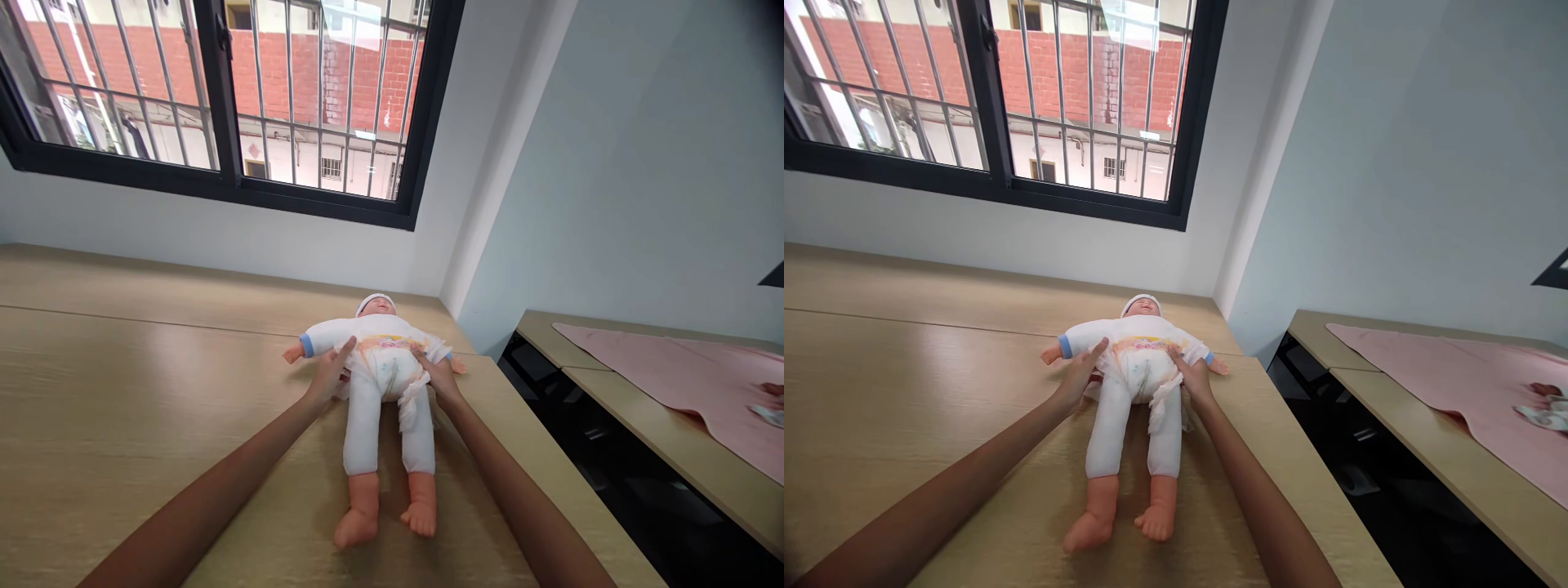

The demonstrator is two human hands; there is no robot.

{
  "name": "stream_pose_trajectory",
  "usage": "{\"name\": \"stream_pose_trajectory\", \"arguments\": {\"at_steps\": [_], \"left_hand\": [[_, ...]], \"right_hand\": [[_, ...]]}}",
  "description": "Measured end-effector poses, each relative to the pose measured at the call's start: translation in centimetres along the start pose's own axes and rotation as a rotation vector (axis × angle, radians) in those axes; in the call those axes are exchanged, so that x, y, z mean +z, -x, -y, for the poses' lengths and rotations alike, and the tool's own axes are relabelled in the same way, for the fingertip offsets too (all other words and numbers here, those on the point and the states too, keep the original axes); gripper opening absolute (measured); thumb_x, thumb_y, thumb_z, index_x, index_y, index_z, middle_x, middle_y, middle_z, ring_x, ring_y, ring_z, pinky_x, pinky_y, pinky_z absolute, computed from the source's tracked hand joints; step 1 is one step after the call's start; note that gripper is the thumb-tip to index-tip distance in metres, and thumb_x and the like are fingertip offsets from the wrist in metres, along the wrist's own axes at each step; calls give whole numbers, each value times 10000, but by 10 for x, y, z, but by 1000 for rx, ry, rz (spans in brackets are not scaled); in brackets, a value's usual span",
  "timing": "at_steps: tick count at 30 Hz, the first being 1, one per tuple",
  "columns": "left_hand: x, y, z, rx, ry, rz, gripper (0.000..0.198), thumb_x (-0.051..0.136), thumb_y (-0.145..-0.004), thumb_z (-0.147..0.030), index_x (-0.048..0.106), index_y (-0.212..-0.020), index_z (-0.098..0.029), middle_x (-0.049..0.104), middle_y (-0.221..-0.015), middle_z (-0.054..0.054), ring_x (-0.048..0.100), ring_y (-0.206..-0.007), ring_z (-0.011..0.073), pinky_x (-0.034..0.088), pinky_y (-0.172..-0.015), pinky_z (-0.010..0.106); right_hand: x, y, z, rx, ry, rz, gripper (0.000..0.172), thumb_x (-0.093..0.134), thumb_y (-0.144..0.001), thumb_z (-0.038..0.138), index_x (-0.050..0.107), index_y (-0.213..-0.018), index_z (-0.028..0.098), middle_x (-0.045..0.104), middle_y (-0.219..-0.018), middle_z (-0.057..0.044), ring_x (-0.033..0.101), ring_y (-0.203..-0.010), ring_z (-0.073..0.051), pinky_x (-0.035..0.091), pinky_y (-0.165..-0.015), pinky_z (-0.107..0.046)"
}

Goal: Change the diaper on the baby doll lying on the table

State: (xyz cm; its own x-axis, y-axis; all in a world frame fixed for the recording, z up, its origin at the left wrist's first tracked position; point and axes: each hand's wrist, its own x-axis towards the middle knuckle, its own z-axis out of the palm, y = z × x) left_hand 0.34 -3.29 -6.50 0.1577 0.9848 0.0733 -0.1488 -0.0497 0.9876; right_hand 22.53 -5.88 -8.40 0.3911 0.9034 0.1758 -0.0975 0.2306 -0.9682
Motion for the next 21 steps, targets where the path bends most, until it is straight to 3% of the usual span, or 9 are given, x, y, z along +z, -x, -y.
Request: {"name": "stream_pose_trajectory", "arguments": {"at_steps": [4,13,21], "left_hand": [[-1,0,3,38,-39,28,399,740,-645,-498,501,-698,-183,498,-643,-44,447,-573,99,368,-547,226],[-4,-6,9,-63,38,19,331,697,-632,-428,527,-768,-179,540,-690,-25,493,-599,117,407,-561,241],[-7,-8,14,-101,72,12,322,685,-601,-423,520,-726,-176,534,-679,-27,500,-576,103,414,-534,222]], "right_hand": [[-1,1,1,7,-19,37,531,814,-623,487,680,-1008,148,675,-1159,-117,599,-1119,-303,491,-953,-388],[-2,0,2,62,-27,50,534,830,-603,489,679,-987,151,671,-1161,-136,610,-1082,-317,538,-831,-352],[-2,2,3,45,-46,56,462,832,-615,449,688,-969,189,675,-1158,-103,595,-1122,-298,520,-886,-327]]}}
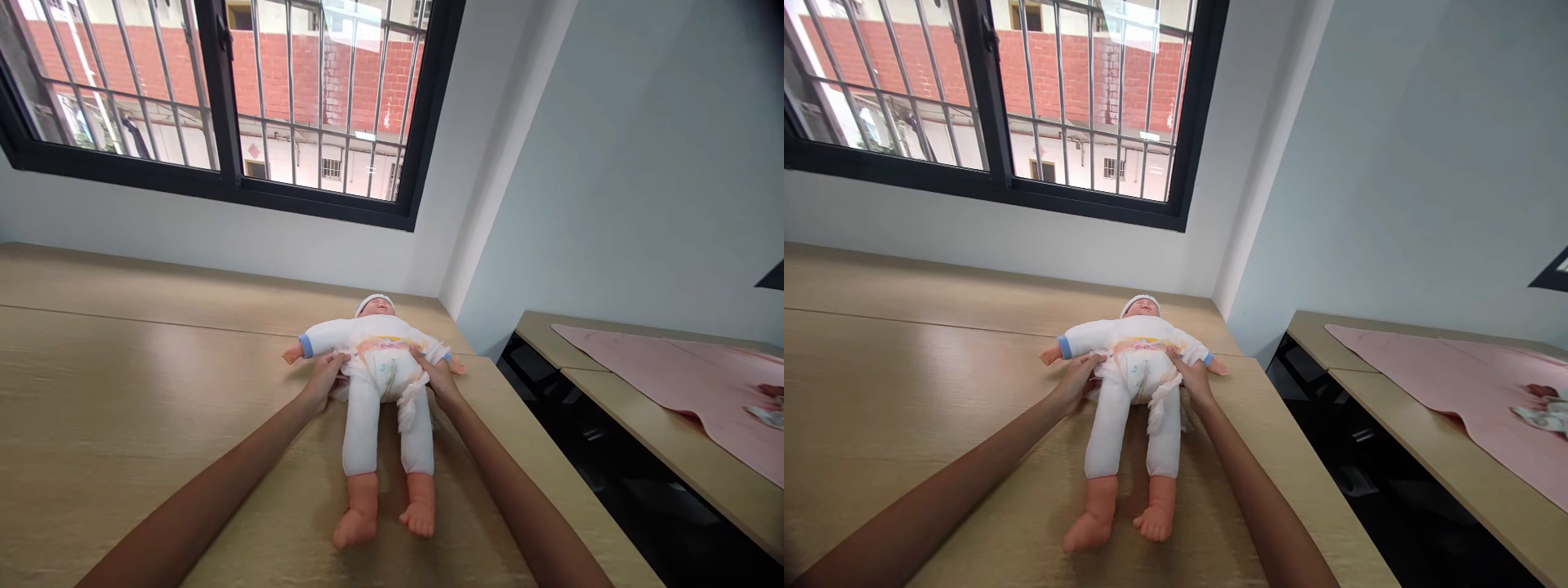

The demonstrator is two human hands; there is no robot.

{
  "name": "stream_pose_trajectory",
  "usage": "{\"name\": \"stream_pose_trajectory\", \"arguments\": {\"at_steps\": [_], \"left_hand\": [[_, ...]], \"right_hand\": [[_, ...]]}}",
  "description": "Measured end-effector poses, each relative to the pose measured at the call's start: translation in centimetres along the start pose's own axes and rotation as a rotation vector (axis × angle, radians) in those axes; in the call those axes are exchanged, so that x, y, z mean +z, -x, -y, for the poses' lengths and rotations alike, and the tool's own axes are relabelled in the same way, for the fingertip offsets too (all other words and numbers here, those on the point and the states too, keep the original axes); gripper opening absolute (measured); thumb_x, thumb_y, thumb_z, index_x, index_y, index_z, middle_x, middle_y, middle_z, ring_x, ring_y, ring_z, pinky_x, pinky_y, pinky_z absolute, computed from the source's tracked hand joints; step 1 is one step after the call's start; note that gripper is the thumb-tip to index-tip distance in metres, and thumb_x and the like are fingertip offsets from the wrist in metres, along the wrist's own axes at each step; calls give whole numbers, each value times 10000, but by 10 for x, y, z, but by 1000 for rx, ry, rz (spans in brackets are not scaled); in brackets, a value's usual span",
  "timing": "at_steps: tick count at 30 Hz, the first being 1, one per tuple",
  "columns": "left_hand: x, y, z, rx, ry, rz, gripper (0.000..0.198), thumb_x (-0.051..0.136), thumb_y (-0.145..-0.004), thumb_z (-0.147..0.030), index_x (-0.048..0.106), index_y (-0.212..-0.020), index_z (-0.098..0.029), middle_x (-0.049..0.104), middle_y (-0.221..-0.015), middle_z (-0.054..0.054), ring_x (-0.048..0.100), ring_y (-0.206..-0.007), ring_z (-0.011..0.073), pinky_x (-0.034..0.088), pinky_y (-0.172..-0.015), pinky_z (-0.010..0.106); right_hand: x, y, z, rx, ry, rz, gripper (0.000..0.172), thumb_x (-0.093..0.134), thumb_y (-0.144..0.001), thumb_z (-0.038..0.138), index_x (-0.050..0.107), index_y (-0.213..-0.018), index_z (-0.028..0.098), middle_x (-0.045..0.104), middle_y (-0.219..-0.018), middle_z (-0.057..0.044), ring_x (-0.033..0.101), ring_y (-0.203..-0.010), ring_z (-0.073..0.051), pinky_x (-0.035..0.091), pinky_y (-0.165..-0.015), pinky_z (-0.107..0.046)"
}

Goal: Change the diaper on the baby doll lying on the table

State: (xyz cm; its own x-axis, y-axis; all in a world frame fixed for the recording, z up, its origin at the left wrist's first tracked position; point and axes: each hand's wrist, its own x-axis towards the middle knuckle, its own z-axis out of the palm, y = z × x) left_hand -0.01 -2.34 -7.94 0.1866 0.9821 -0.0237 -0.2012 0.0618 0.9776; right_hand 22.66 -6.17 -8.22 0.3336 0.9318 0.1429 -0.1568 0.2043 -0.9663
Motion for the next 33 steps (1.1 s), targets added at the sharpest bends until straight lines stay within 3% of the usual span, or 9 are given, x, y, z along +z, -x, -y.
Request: {"name": "stream_pose_trajectory", "arguments": {"at_steps": [5,11,13,15,18,21,24,30,33], "left_hand": [[-2,-2,3,28,-24,-13,395,697,-602,-490,508,-755,-178,532,-697,-22,507,-579,106,430,-542,233],[1,-1,1,174,-91,-196,338,539,-795,-517,437,-913,-217,510,-863,6,529,-729,143,470,-652,279],[4,3,-3,319,-169,-264,317,485,-852,-498,442,-1012,-228,527,-1021,48,550,-920,184,481,-781,318],[9,10,-9,558,-345,-269,334,432,-902,-471,466,-1127,-227,513,-1204,89,498,-1146,216,426,-966,360],[17,24,-19,823,-719,-53,398,371,-953,-427,483,-1286,-240,493,-1377,90,380,-1340,227,260,-1135,411],[26,34,-27,850,-1029,205,462,375,-964,-425,429,-1398,-277,444,-1473,60,297,-1416,249,93,-1179,495],[38,36,-32,889,-1201,344,533,420,-949,-456,377,-1446,-270,412,-1497,67,265,-1436,274,-39,-1170,548],[65,34,-28,1111,-1273,447,586,517,-891,-524,437,-1410,-263,425,-1486,93,270,-1432,309,3,-1175,561],[71,37,-22,1146,-1287,541,516,556,-875,-502,510,-1346,-296,430,-1483,79,310,-1412,310,26,-1175,573]], "right_hand": [[0,-2,-2,0,-16,9,478,839,-602,446,682,-975,192,676,-1154,-99,610,-1093,-289,527,-877,-327],[0,-1,-1,22,-2,-5,483,839,-594,458,678,-954,179,676,-1148,-117,612,-1088,-299,531,-876,-338],[-1,-1,-1,10,-13,0,479,840,-591,450,679,-957,186,680,-1136,-111,611,-1089,-296,528,-891,-342],[-1,-2,-2,-2,-22,4,474,843,-584,444,684,-952,191,688,-1115,-105,607,-1096,-299,524,-907,-349],[-1,-3,-4,-4,-18,9,482,842,-582,459,687,-949,188,692,-1106,-104,613,-1082,-298,527,-894,-342],[1,-4,-4,-18,-32,30,506,826,-596,502,682,-963,187,685,-1130,-102,626,-1052,-288,531,-878,-336],[3,-3,-3,-27,-27,30,522,818,-601,529,682,-967,183,680,-1146,-106,625,-1051,-300,524,-887,-356],[5,-2,0,-119,44,-8,439,789,-645,547,687,-924,224,701,-1090,-79,627,-1036,-305,500,-911,-390],[5,-1,5,-112,68,18,407,770,-681,542,691,-919,222,710,-1046,-64,640,-990,-268,497,-900,-359]]}}
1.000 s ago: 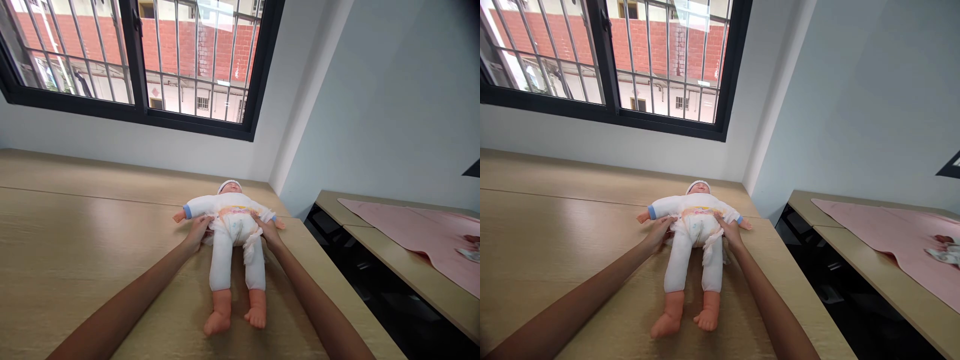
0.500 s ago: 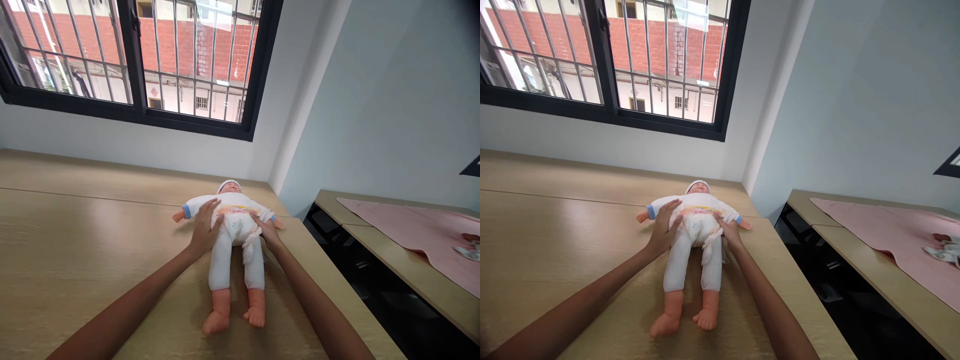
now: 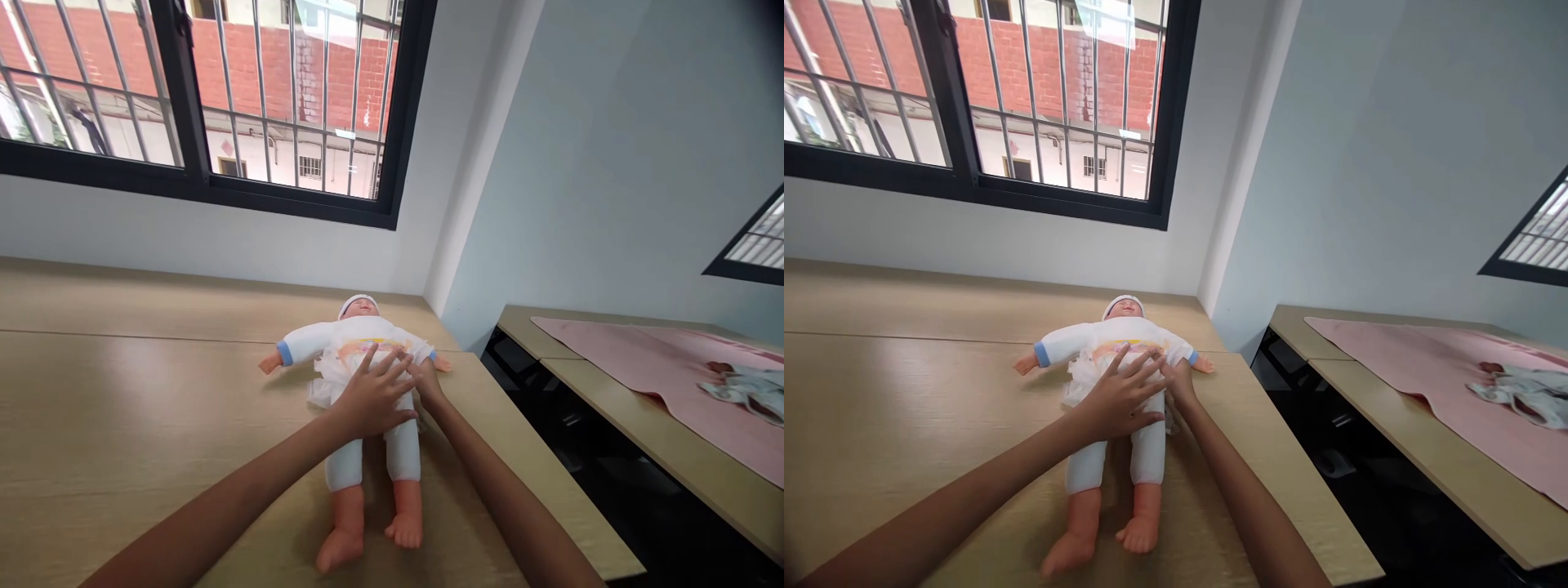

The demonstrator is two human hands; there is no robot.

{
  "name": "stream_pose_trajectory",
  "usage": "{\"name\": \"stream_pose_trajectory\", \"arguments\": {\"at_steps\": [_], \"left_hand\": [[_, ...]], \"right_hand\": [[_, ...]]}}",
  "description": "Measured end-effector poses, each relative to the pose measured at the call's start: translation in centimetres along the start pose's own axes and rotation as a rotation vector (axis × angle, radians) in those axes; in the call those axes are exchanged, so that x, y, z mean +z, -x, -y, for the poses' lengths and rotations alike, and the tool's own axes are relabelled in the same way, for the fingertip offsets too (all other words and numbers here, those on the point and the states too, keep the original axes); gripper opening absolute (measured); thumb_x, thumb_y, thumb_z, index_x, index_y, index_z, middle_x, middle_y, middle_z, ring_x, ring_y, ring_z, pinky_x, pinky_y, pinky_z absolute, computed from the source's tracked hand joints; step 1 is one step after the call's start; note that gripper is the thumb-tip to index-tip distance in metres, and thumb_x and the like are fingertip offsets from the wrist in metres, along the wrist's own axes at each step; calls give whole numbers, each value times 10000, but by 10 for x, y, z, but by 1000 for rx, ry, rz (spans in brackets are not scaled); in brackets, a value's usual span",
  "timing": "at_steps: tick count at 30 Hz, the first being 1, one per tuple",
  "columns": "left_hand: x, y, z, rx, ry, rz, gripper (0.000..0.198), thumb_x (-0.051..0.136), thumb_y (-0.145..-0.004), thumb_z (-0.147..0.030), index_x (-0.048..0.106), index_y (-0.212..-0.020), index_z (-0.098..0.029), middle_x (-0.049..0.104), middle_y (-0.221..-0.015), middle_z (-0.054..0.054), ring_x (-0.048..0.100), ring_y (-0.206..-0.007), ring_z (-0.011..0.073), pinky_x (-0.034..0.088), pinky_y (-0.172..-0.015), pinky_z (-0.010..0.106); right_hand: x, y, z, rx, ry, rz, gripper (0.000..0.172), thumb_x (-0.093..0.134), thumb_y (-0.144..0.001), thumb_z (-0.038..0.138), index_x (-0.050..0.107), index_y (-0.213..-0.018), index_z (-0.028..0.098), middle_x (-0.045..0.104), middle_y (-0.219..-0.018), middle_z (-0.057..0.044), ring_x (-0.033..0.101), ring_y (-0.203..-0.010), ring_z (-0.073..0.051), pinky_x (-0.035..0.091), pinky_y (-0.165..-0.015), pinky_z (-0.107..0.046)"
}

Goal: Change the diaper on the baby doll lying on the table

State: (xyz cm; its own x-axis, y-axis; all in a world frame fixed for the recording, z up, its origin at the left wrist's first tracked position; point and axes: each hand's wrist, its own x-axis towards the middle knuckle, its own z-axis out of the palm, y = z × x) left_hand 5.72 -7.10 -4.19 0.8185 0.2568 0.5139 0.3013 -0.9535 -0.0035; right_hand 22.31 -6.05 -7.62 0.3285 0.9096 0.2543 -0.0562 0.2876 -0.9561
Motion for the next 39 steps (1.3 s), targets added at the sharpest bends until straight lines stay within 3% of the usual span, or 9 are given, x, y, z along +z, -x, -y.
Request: {"name": "stream_pose_trajectory", "arguments": {"at_steps": [4,8,14,17,24,28,30,34,39], "left_hand": [[4,5,2,-28,-5,43,402,490,-926,-352,541,-1322,-298,495,-1428,81,371,-1374,306,110,-1156,605],[3,10,6,-31,-37,47,397,450,-949,-353,522,-1338,-319,465,-1454,57,356,-1382,294,155,-1153,598],[2,11,5,-46,-100,69,391,384,-977,-398,509,-1339,-317,465,-1453,33,334,-1396,275,192,-1154,565],[2,12,5,-48,-124,60,371,400,-970,-378,533,-1311,-312,481,-1439,31,343,-1391,266,199,-1154,549],[4,12,6,-44,-125,46,364,431,-958,-368,546,-1302,-326,494,-1428,26,360,-1379,263,193,-1154,550],[4,12,4,-44,-128,46,365,431,-959,-367,546,-1305,-337,494,-1428,18,373,-1369,267,197,-1151,553],[3,11,4,-44,-136,46,363,430,-960,-363,546,-1302,-341,490,-1432,16,375,-1366,268,198,-1150,555],[4,11,4,-38,-144,53,380,411,-966,-363,521,-1328,-334,486,-1434,19,372,-1367,268,185,-1154,557],[4,11,4,-33,-156,44,388,429,-958,-349,515,-1336,-337,496,-1425,19,377,-1362,264,189,-1154,552]], "right_hand": [[-10,-3,5,106,1,93,486,756,-685,576,676,-962,185,713,-908,-41,646,-771,-182,528,-699,-271],[-30,-7,5,277,67,186,504,766,-677,579,647,-908,148,633,-645,3,547,-520,-104,451,-468,-196],[-56,-6,9,358,122,271,461,758,-724,534,606,-935,153,647,-756,-28,597,-623,-106,497,-516,-184],[-69,-6,12,319,317,348,411,754,-737,484,611,-938,156,650,-837,-47,612,-686,-128,506,-545,-206],[-80,-5,20,346,733,900,313,739,-724,415,709,-892,153,658,-788,-23,547,-691,-129,401,-561,-210],[-73,-1,23,352,758,1053,237,728,-720,383,688,-744,151,630,-701,5,514,-647,-114,364,-565,-211],[-73,-1,24,388,699,986,211,699,-734,367,669,-742,159,633,-706,1,544,-645,-124,402,-566,-212],[-79,-5,23,511,444,709,208,548,-803,324,647,-784,142,697,-795,-76,641,-676,-156,506,-597,-233],[-79,-9,18,600,224,444,180,505,-838,265,609,-764,139,705,-743,-92,628,-546,-120,496,-500,-188]]}}
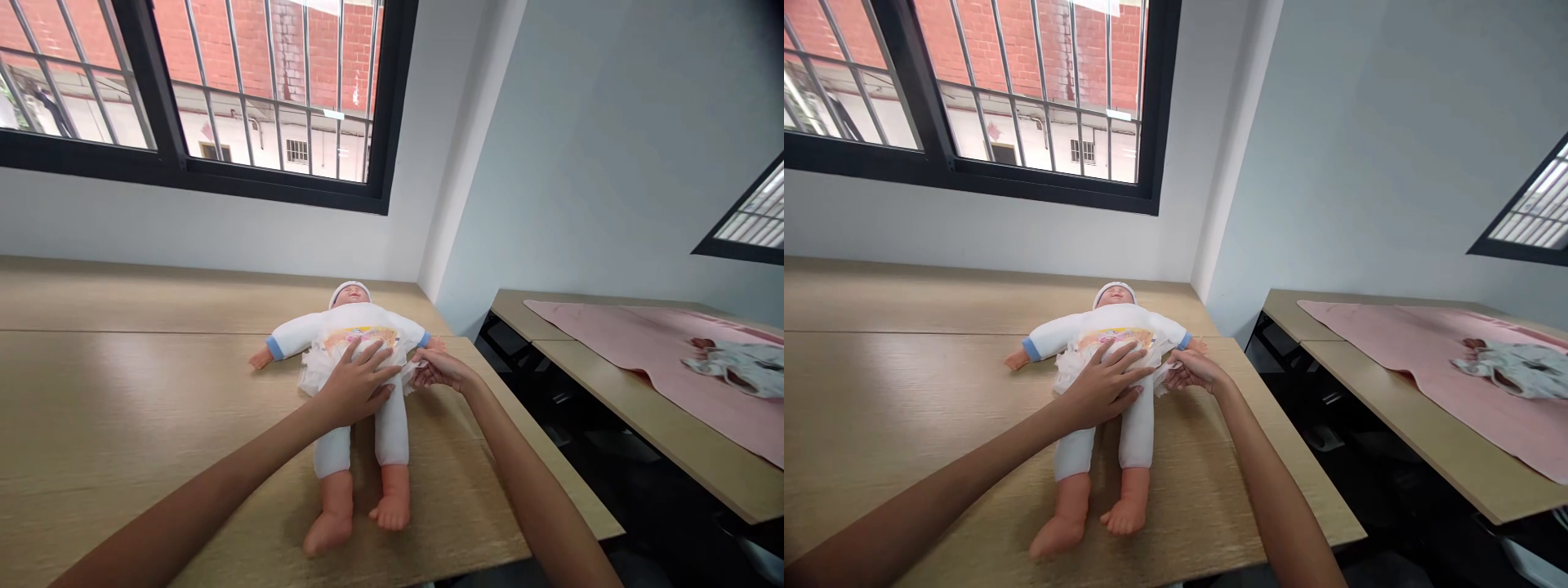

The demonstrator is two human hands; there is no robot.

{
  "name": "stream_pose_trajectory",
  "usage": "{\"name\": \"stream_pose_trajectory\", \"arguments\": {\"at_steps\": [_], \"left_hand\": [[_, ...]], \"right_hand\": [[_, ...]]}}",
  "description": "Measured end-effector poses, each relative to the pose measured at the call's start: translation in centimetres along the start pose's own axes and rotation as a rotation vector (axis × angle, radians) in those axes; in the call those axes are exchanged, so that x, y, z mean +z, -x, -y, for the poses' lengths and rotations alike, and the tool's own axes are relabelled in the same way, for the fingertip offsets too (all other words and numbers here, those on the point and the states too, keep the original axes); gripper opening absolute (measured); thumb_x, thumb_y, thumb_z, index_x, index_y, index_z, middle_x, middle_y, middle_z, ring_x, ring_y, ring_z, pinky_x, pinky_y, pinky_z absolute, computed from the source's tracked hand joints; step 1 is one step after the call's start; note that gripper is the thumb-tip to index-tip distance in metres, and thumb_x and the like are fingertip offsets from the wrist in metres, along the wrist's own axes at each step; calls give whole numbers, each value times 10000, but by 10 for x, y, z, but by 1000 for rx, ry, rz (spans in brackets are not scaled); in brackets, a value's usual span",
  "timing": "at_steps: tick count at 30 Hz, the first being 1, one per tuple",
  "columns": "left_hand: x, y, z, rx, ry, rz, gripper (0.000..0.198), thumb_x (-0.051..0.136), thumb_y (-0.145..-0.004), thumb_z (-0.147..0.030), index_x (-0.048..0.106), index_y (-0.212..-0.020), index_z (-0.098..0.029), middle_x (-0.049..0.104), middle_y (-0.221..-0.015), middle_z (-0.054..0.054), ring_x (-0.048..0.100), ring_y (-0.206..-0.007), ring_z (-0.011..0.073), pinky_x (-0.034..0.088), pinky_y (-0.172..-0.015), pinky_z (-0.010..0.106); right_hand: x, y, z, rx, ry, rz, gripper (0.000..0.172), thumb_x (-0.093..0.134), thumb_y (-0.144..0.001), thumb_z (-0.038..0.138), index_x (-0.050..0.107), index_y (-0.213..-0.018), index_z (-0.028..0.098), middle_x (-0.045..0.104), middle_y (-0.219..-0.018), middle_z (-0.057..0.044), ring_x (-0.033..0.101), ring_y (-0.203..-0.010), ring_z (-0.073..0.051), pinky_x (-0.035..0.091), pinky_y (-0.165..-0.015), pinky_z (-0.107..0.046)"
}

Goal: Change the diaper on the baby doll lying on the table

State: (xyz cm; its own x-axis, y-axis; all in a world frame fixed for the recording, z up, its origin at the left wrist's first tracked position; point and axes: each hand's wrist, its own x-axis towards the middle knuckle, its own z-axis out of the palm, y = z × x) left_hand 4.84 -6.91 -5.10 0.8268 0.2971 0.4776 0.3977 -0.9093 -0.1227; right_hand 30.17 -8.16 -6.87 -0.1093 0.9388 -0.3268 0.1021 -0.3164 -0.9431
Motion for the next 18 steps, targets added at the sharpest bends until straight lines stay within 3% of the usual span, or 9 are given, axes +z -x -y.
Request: {"name": "stream_pose_trajectory", "arguments": {"at_steps": [4,12,14,18], "left_hand": [[-1,0,0,1,0,7,382,417,-962,-351,519,-1330,-338,492,-1427,26,382,-1359,271,195,-1148,569],[-2,0,-2,22,-19,16,355,400,-970,-335,551,-1291,-359,476,-1437,36,370,-1367,291,217,-1130,600],[-2,0,-2,24,-19,12,351,408,-966,-325,561,-1280,-359,479,-1433,32,372,-1365,289,215,-1133,596],[-1,0,-2,24,-24,5,370,414,-962,-320,538,-1308,-363,486,-1424,31,376,-1360,278,212,-1138,582]], "right_hand": [[9,-6,-2,-56,-172,-100,156,482,-907,261,582,-843,160,711,-779,-67,646,-560,-112,475,-455,-159],[31,-18,-12,-46,-176,-231,88,564,-886,189,601,-829,135,666,-654,-55,623,-520,-111,479,-444,-159],[32,-19,-14,-56,-197,-242,52,575,-879,183,604,-862,144,678,-716,-52,641,-559,-117,521,-488,-182],[21,-18,-11,-154,-279,-228,98,614,-857,188,601,-953,173,687,-980,-55,678,-760,-125,588,-725,-237]]}}
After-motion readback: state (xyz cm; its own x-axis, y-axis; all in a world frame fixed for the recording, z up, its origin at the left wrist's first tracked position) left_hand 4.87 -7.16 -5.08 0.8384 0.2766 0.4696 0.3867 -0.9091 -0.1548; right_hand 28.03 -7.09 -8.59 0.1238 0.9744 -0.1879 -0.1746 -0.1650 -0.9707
